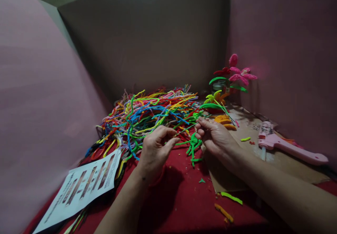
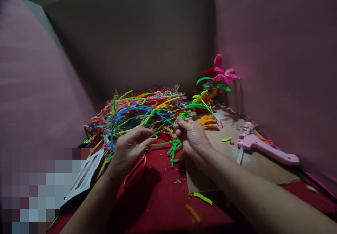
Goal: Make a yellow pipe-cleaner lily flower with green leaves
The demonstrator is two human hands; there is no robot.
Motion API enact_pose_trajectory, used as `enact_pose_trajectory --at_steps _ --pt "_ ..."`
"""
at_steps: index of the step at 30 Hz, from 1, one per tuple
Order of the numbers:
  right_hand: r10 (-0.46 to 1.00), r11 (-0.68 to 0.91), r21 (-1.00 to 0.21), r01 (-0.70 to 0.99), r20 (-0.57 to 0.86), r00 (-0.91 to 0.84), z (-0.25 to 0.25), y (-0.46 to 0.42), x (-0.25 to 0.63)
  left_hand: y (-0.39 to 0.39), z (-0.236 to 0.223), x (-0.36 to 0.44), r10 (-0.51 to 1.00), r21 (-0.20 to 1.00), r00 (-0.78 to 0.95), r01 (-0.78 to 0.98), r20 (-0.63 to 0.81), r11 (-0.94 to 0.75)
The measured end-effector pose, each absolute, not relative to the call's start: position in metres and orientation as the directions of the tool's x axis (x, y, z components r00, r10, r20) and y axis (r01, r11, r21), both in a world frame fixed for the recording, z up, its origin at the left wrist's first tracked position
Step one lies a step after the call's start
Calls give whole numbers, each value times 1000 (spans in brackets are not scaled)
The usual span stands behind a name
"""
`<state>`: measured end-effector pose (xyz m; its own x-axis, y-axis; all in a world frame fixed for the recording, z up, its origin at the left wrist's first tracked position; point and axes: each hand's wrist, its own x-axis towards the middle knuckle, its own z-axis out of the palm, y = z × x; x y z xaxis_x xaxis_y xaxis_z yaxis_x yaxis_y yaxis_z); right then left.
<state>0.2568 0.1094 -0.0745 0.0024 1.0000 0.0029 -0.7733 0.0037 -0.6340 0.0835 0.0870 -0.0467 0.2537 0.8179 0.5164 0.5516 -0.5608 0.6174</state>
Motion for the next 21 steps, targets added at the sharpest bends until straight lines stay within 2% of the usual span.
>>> enact_pose_trajectory --at_steps 3,6,9,11,13,17,21 --pt "999 51 -666 -744 40 32 -72 108 256 87 -50 85 775 535 276 592 568 -603" --pt "996 94 -711 -697 73 60 -72 105 254 87 -53 88 833 605 182 609 522 -512" --pt "992 118 -813 -570 127 25 -75 102 250 84 -54 94 935 785 120 514 335 -347" --pt "992 106 -861 -497 129 -12 -77 100 249 83 -52 96 975 899 158 386 156 -207" --pt "992 97 -882 -461 122 -25 -78 98 248 83 -50 95 972 964 234 255 18 -79" --pt "992 89 -903 -420 116 -40 -76 96 250 86 -47 89 928 989 358 136 -104 58" --pt "991 84 -914 -397 119 -64 -76 96 251 85 -42 88 914 968 373 241 -159 70"
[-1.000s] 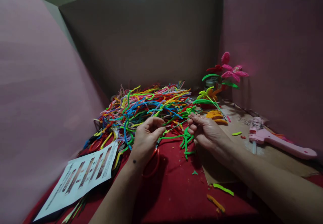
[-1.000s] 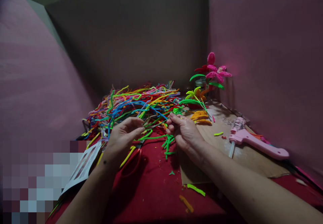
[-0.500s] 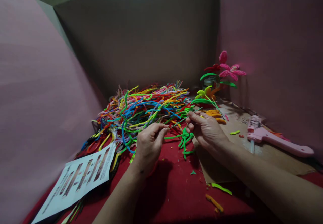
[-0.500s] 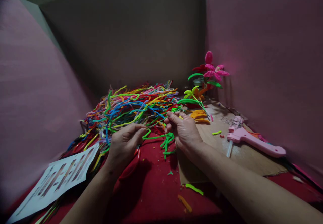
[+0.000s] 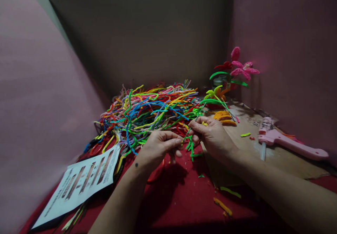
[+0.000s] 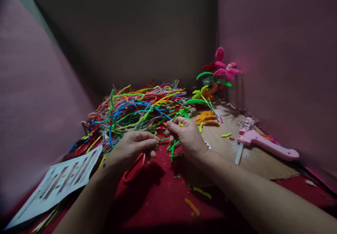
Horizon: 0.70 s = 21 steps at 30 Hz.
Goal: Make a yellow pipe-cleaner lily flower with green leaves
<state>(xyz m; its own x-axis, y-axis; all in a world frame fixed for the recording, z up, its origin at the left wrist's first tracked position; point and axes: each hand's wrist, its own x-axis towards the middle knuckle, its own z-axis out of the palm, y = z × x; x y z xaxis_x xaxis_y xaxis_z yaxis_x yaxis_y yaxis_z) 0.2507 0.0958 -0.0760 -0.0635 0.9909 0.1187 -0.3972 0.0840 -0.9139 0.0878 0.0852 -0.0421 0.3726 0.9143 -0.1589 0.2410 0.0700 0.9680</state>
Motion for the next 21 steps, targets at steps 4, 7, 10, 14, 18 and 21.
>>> enact_pose_trajectory --at_steps 4,7,10,14,18,21 --pt "988 87 -924 -373 126 -83 -77 95 251 83 -41 88 894 941 420 340 -156 4" --pt "987 80 -931 -355 125 -105 -75 94 251 83 -44 85 871 940 461 341 -170 3" --pt "981 103 -927 -360 153 -115 -73 93 251 85 -48 83 846 957 490 282 -211 75" --pt "965 153 -913 -378 221 -144 -72 92 251 88 -51 82 779 954 554 114 -293 277" --pt "947 204 -899 -388 282 -156 -69 90 252 91 -54 83 689 906 644 17 -333 423" --pt "936 253 -897 -361 321 -142 -67 88 253 94 -60 84 682 885 642 -13 -349 466"
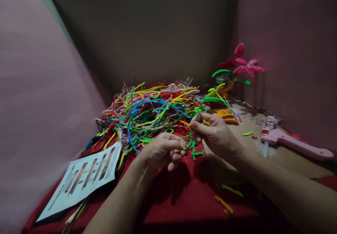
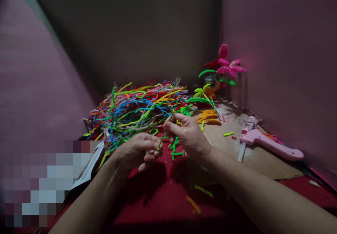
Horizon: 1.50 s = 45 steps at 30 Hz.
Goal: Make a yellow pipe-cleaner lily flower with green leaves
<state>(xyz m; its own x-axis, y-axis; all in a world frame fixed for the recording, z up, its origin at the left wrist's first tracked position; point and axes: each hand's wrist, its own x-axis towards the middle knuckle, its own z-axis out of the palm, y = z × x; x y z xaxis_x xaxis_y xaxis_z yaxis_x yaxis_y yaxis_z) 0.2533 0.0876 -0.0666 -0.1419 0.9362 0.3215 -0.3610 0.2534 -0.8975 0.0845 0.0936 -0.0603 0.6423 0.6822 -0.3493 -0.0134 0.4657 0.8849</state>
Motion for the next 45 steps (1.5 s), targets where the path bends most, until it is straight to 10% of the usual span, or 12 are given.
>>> enact_pose_trajectory --at_steps 17,27,38,45 --pt "977 155 -871 -467 205 -58 -69 100 260 85 -48 90 930 984 366 174 -45 -21" --pt "975 215 -942 -259 222 1 -67 91 255 75 -50 99 902 703 367 580 225 -411" --pt "970 244 -961 -131 245 15 -66 85 250 78 -51 99 930 724 349 611 115 -319" --pt "939 332 -924 -192 343 -27 -66 85 253 88 -52 88 796 932 486 170 -362 320"
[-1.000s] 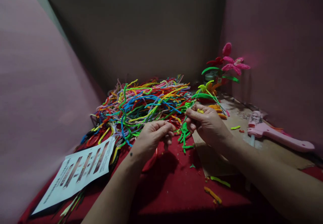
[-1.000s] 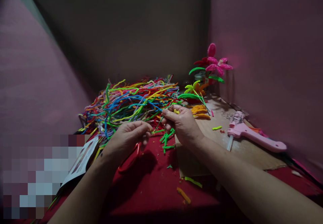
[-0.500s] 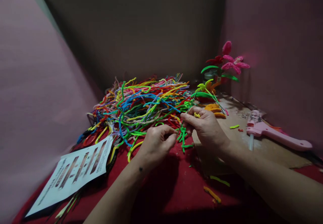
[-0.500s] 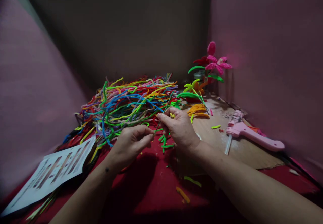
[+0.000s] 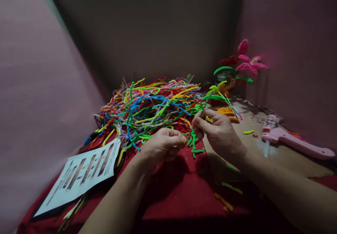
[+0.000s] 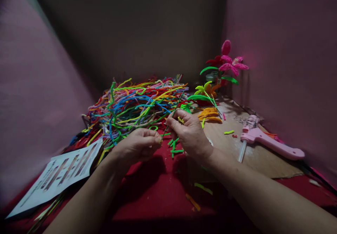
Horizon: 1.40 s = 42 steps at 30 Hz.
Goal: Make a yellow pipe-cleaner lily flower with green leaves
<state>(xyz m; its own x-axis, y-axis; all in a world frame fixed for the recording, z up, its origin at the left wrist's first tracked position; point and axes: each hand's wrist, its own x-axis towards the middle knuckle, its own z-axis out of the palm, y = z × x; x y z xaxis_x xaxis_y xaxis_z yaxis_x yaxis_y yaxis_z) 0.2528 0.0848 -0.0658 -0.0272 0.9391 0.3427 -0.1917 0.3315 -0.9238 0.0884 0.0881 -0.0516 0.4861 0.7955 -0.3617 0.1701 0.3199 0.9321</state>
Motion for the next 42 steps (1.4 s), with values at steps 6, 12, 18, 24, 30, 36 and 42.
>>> enact_pose_trajectory --at_steps 6,12,18,24,30,36,42 --pt "932 289 -869 -401 351 -89 -70 91 254 92 -54 84 683 884 617 44 -391 465" --pt "936 263 -810 -524 347 -66 -62 93 258 96 -60 81 823 951 502 -7 -264 309" --pt "932 172 -844 -508 306 -192 -65 94 259 92 -55 81 836 974 523 -44 -166 221" --pt "919 239 -883 -403 340 -201 -70 95 258 87 -50 83 827 990 546 115 -132 82" --pt "918 252 -929 -269 318 -237 -72 93 258 85 -48 82 806 971 576 238 -136 -6" --pt "922 297 -932 -208 336 -192 -71 90 257 78 -48 88 864 953 494 298 -97 -64" --pt "906 377 -906 -192 404 -129 -66 86 255 78 -51 91 888 975 438 218 -138 44"
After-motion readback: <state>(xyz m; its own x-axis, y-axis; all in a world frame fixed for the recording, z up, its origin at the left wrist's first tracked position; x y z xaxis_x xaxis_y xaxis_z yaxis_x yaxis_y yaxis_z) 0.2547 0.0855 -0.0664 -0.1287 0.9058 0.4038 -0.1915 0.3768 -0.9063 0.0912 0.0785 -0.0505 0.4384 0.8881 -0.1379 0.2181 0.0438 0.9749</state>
